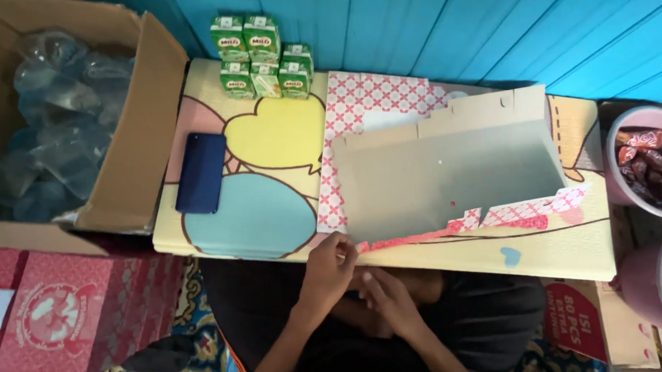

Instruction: The person folds a flat cardboard box blank on a small table, pressing the side panels and bottom flaps into shape and running their hands along the edges and seams to set the folds. They work the box over repeatedly, flattening and re-creasing the panels by hand.

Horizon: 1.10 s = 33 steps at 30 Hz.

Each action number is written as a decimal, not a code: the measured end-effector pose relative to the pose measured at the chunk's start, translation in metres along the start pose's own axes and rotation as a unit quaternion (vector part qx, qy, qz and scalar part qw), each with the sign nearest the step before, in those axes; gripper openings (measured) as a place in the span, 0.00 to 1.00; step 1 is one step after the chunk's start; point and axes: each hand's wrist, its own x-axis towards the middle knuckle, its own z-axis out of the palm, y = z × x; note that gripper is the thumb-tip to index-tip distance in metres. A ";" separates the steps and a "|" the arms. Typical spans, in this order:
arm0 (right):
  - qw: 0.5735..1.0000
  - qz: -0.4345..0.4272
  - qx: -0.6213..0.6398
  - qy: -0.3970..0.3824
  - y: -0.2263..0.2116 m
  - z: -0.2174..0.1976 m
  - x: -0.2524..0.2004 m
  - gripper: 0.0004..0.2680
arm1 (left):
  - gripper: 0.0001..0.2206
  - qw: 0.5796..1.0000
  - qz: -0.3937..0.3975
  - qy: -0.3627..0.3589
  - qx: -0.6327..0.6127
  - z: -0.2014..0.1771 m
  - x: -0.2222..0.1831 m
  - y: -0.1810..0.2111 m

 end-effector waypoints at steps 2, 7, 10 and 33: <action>0.995 0.042 0.091 -0.012 0.011 0.006 0.011 0.16 | 0.04 0.993 -0.026 -0.035 -0.113 -0.006 -0.006 0.001; 0.977 -0.017 0.211 -0.012 0.023 0.017 0.019 0.18 | 0.09 0.977 -0.048 -0.024 -0.206 -0.006 -0.032 0.003; 0.974 -0.034 0.222 -0.004 0.032 0.022 0.019 0.19 | 0.10 0.978 -0.038 0.027 -0.203 -0.005 -0.048 0.009; 0.986 -0.063 0.136 0.070 0.048 0.027 0.008 0.22 | 0.09 0.982 -0.004 0.040 -0.185 0.010 -0.080 -0.010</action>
